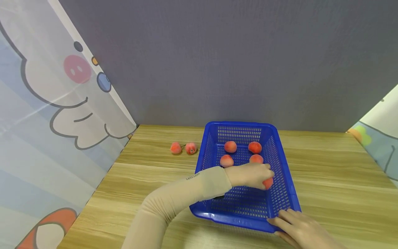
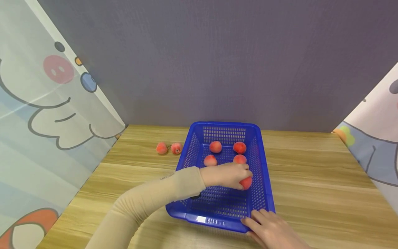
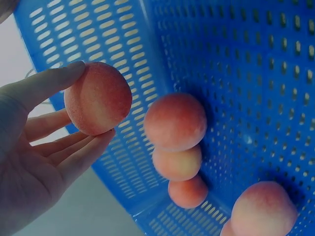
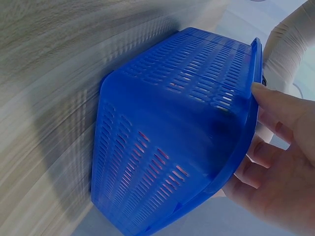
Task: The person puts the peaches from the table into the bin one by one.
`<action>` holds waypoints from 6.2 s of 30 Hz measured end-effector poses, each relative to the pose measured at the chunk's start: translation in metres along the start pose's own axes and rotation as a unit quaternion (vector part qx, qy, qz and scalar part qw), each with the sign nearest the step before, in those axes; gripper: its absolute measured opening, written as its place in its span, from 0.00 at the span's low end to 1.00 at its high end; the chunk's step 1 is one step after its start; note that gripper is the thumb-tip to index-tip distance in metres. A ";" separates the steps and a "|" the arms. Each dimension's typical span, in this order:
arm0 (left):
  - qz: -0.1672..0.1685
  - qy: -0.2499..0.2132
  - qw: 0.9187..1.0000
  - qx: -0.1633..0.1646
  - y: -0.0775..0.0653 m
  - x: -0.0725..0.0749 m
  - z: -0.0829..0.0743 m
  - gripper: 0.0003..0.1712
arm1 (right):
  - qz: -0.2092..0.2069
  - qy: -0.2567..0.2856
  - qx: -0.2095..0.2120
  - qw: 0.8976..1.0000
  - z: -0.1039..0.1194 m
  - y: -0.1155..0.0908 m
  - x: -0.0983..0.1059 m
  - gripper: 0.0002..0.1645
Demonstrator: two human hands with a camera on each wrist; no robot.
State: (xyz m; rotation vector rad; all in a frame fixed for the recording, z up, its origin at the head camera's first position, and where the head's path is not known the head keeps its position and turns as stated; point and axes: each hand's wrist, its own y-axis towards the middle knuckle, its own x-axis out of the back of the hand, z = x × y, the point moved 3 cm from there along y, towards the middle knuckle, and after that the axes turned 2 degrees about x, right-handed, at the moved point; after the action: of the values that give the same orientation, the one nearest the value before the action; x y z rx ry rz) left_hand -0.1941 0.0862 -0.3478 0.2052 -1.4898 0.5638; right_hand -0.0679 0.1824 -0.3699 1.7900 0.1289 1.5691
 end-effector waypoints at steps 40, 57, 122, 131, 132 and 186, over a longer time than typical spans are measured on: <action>0.038 0.021 0.999 -0.019 0.004 -0.034 -0.022 0.18 | -0.012 0.012 0.010 1.000 -0.001 0.000 -0.001 0.18; 0.022 0.028 0.999 -0.032 0.004 -0.036 -0.021 0.19 | -0.015 0.003 0.007 1.000 0.000 0.000 -0.002 0.18; -0.056 -0.074 0.989 0.113 -0.067 0.059 0.061 0.30 | -0.004 0.007 -0.014 1.000 0.000 0.000 0.001 0.18; -0.108 -0.127 0.975 0.150 -0.094 0.062 0.090 0.26 | 0.005 0.009 -0.017 1.000 0.000 0.000 0.001 0.16; -0.118 -0.131 0.973 0.148 -0.097 0.062 0.093 0.26 | 0.007 0.009 -0.018 1.000 0.000 0.000 0.001 0.16; -0.207 -0.265 0.868 0.365 -0.189 -0.086 0.216 0.24 | -0.021 0.004 -0.015 1.000 0.000 -0.003 -0.002 0.19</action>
State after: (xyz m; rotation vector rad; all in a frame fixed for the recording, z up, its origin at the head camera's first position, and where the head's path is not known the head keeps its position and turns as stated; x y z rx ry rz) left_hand -0.2927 -0.1956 -0.3719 1.3349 -1.6172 0.7308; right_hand -0.0671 0.1834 -0.3729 1.7466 0.1463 1.5409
